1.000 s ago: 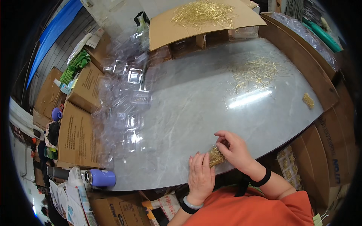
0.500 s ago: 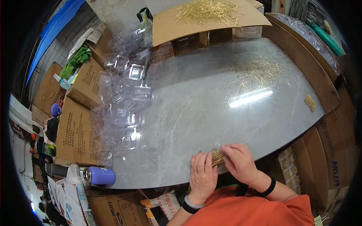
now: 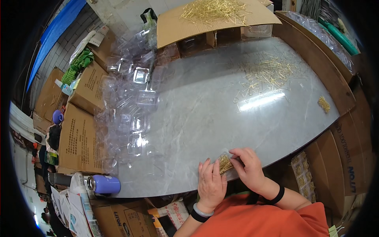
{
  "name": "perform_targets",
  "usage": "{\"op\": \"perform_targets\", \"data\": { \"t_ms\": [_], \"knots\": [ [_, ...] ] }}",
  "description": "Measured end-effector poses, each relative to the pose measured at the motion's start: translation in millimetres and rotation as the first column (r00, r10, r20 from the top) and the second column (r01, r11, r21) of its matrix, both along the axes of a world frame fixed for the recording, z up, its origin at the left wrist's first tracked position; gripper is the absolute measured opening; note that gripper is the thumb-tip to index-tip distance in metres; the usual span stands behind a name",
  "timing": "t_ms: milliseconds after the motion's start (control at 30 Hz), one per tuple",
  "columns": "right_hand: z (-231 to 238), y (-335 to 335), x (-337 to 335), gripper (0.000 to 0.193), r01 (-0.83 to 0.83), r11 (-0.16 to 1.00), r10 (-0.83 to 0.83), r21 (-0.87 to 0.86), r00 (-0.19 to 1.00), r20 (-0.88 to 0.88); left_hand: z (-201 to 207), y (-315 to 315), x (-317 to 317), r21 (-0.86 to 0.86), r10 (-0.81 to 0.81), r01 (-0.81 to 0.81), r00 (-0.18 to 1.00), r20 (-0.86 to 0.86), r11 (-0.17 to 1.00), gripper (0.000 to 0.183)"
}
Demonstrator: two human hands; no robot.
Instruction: Gathering and packing small gold-colored metal pins into small plastic bags.
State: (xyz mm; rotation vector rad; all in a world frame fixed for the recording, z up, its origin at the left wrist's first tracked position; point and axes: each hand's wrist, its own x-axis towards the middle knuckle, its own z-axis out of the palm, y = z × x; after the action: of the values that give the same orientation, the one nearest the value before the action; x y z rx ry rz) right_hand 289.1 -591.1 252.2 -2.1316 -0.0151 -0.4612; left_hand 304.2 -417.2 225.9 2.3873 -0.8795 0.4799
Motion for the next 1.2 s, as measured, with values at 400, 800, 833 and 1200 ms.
{"op": "perform_targets", "data": {
  "t_ms": [400, 800, 833, 1200],
  "knots": [
    [-12.5, -12.6, -16.7, 0.045, -0.092, 0.964, 0.146, -0.25, 0.968, 0.206, 5.2, -0.4, -1.4, 0.02, 0.008, -0.008, 1.0, -0.003, 1.0, 0.045],
    [5.4, -24.3, 34.5, 0.037, -0.235, 0.926, 0.273, -0.296, 0.957, 0.094, 27.9, 1.8, 2.6, 0.003, -0.045, 0.046, 0.995, -0.084, 0.999, 0.043],
    [7.3, -25.8, 33.5, 0.034, -0.221, 0.936, 0.247, -0.275, 0.967, 0.064, 28.7, 2.3, 3.5, 0.003, -0.067, 0.067, 0.994, -0.086, 0.998, 0.044],
    [5.9, -28.8, -25.9, 0.022, 0.21, 0.969, -0.18, 0.127, 0.959, -0.219, 19.8, -5.3, -10.4, -0.161, 0.058, -0.086, 0.984, -0.17, 0.983, 0.053]
  ]
}}
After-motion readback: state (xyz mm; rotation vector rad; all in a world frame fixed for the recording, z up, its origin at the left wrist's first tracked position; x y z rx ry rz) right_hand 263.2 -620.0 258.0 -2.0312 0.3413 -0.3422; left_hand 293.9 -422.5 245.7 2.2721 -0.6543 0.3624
